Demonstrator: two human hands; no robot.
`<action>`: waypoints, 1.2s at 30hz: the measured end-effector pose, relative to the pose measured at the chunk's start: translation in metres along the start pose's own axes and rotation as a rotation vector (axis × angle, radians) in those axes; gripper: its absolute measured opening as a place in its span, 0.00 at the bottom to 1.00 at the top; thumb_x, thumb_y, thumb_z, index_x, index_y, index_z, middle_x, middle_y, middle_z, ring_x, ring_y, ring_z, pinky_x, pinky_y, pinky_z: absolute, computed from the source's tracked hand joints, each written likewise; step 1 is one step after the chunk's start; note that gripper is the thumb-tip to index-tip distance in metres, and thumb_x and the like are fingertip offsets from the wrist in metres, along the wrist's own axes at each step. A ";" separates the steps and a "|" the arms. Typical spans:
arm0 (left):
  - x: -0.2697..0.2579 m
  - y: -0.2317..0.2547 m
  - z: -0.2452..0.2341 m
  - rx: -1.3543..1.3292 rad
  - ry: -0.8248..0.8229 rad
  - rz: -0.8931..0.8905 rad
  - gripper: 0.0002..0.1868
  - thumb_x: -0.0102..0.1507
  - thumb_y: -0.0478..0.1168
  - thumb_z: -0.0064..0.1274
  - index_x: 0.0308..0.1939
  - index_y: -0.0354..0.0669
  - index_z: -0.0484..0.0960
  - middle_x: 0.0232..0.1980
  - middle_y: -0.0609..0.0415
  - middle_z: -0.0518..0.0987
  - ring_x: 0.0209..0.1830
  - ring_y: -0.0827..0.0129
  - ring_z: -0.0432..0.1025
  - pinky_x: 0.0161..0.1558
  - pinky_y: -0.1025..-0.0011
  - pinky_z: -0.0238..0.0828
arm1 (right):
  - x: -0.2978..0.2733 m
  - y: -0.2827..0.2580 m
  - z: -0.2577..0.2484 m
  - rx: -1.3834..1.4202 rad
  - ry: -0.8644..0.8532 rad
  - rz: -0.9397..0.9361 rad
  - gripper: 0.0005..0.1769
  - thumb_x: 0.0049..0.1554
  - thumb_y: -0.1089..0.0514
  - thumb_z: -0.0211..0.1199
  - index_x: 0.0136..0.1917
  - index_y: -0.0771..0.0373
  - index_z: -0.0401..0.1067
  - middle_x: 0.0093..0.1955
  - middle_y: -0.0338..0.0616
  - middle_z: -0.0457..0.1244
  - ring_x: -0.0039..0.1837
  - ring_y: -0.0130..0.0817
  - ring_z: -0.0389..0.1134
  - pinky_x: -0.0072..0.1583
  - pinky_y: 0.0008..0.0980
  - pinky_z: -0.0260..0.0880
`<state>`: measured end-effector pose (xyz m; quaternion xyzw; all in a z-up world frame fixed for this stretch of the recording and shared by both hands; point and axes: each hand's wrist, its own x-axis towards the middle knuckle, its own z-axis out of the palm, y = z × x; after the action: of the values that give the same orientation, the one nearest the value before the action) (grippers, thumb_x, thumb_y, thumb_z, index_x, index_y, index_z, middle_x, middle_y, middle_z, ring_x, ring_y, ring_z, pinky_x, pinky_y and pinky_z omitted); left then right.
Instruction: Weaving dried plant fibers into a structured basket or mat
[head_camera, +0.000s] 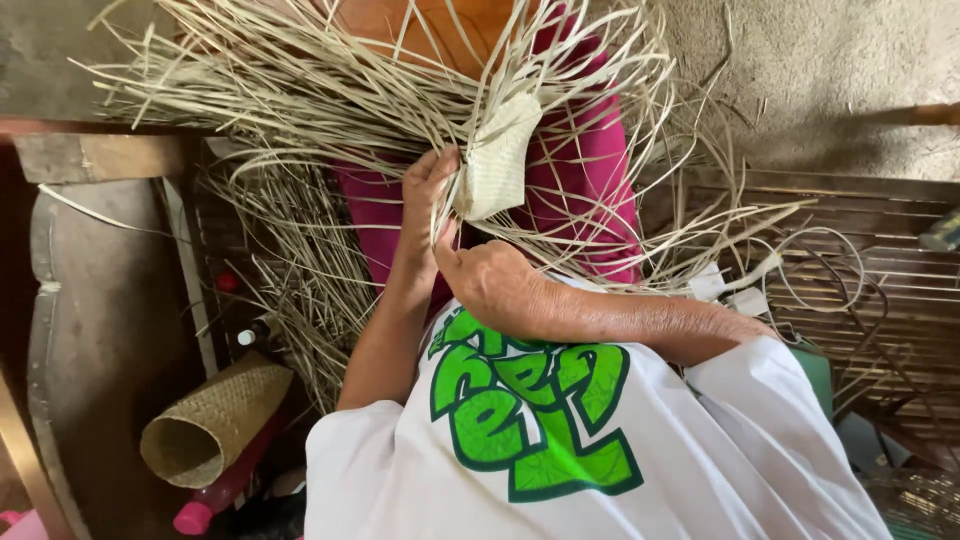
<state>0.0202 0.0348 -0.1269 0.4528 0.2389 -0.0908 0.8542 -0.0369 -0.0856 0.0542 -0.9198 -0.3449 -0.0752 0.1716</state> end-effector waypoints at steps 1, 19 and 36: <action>-0.004 0.011 0.008 0.001 0.002 -0.003 0.06 0.65 0.37 0.62 0.40 0.37 0.85 0.29 0.52 0.83 0.28 0.71 0.80 0.36 0.71 0.80 | 0.001 0.001 -0.001 0.003 -0.002 0.002 0.09 0.55 0.62 0.47 0.46 0.60 0.68 0.26 0.38 0.58 0.27 0.37 0.62 0.33 0.36 0.62; -0.009 0.068 -0.020 0.194 -0.055 -0.102 0.14 0.65 0.48 0.61 0.44 0.41 0.84 0.40 0.50 0.84 0.41 0.64 0.80 0.50 0.61 0.78 | -0.045 -0.007 0.043 0.125 -0.191 0.087 0.31 0.58 0.59 0.50 0.75 0.62 0.63 0.40 0.44 0.63 0.43 0.45 0.68 0.40 0.41 0.70; -0.048 0.090 0.030 -0.084 -0.159 -0.077 0.18 0.67 0.44 0.54 0.56 0.37 0.82 0.50 0.47 0.85 0.48 0.60 0.81 0.59 0.60 0.78 | -0.086 0.031 0.059 0.089 -0.270 0.193 0.24 0.60 0.61 0.53 0.69 0.48 0.69 0.52 0.42 0.65 0.57 0.41 0.69 0.56 0.41 0.71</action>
<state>0.0213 0.0585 -0.0234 0.3985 0.1913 -0.1492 0.8845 -0.0798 -0.1376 -0.0310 -0.9418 -0.2779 0.0811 0.1707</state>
